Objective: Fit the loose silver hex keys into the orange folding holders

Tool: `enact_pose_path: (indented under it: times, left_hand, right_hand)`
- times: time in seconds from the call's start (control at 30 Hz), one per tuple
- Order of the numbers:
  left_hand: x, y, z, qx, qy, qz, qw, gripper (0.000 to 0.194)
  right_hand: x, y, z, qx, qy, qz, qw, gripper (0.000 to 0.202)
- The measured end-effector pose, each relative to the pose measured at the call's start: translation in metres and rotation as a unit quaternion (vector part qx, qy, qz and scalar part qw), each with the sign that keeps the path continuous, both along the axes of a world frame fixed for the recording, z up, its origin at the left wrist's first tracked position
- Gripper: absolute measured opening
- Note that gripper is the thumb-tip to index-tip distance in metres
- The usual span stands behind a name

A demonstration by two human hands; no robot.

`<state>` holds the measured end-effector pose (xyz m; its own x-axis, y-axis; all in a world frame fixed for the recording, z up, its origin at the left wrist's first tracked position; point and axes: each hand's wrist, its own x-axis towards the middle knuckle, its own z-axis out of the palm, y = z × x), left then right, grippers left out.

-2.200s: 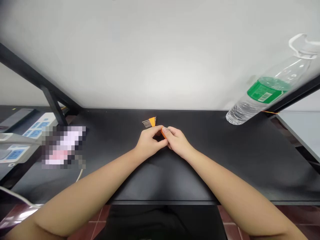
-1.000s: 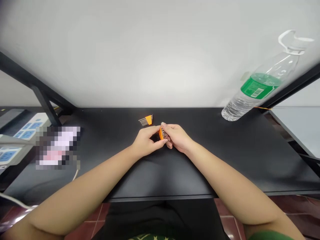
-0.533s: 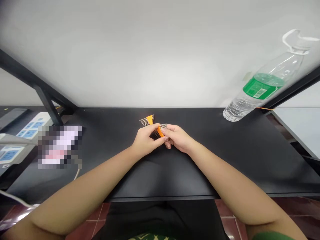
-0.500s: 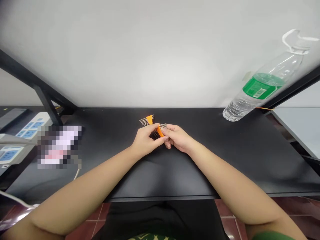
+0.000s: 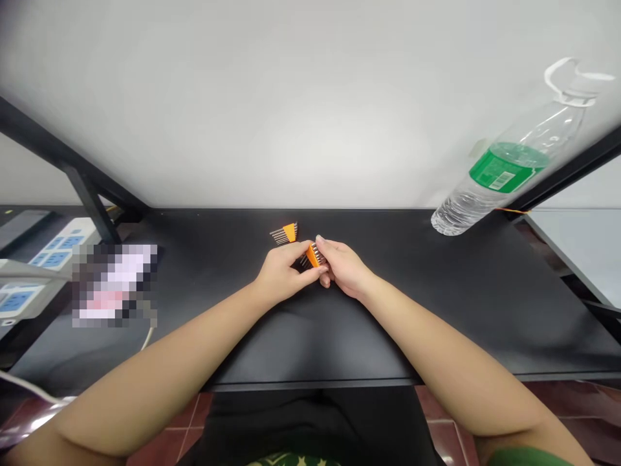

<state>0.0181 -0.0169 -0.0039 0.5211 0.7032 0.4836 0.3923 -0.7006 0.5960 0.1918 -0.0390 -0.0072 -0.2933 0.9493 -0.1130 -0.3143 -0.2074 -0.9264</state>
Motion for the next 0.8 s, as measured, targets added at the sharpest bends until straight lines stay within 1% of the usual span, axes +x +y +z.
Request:
enact_pose_path:
  times: [0.07,0.23,0.47,0.8]
  left_hand:
    - [-0.001,0.001,0.001,0.003,-0.001,-0.016,1.0,0.026]
    - [-0.002,0.003,0.0,0.023,0.005,-0.045,0.999,0.025]
    - [-0.003,0.002,0.0,0.043,0.018,-0.071,0.996,0.027]
    - [-0.003,0.001,-0.002,0.045,0.017,-0.054,0.997,0.026]
  right_hand:
    - [0.001,0.0,0.0,-0.003,0.001,0.004,1.0,0.052]
    - [0.009,0.003,0.0,-0.022,0.0,0.039,0.999,0.052]
    - [0.012,0.006,0.003,-0.03,-0.003,0.052,0.998,0.049]
    - [0.01,0.005,0.0,-0.036,-0.011,0.014,0.999,0.049]
